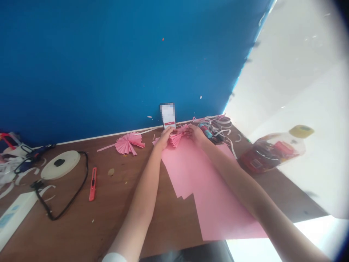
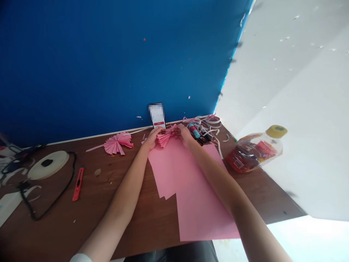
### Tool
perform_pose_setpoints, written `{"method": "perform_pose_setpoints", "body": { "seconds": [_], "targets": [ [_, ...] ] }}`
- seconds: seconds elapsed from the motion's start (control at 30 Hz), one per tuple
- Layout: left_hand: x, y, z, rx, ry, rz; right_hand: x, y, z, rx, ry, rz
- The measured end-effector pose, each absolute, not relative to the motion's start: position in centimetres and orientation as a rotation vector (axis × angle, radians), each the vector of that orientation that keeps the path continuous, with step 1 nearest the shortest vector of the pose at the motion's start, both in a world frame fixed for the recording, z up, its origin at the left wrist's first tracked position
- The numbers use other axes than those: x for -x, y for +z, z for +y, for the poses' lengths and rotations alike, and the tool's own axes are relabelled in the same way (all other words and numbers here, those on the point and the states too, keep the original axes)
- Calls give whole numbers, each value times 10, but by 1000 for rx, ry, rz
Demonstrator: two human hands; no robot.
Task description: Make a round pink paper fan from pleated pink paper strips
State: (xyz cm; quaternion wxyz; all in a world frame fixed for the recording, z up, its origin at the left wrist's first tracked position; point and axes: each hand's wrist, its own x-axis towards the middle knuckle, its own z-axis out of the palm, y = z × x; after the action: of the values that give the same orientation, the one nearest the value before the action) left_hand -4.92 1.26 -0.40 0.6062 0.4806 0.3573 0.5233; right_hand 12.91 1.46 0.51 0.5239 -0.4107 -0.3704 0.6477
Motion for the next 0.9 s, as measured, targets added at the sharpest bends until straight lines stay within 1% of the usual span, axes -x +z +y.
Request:
{"method": "perform_pose_setpoints", "body": {
  "seconds": [0.13, 0.37, 0.53, 0.63, 0.73, 0.8, 0.9],
  "targets": [
    [49, -5, 12, -1060, 1188, 651, -129, -3, 14, 872, 1512, -803],
    [51, 0, 12, -878, 1323, 553, -136, -4, 13, 797, 1456, -800],
    [42, -1, 10, -927, 1322, 527, -136, -5, 13, 776, 1366, -866],
    [29, -4, 8, -1129, 1237, 753, -128, -7, 11, 876, 1299, -960],
    [19, -6, 4, -1524, 1180, 1024, -120, -11, 9, 997, 1156, -1038],
    [15, -6, 1, -1763, 1184, 1105, -116, -14, 9, 1107, 998, -1095],
    [13, -5, -2, -1952, 1177, 1120, -115, -18, 11, 1252, 783, -1154]
  ]
}}
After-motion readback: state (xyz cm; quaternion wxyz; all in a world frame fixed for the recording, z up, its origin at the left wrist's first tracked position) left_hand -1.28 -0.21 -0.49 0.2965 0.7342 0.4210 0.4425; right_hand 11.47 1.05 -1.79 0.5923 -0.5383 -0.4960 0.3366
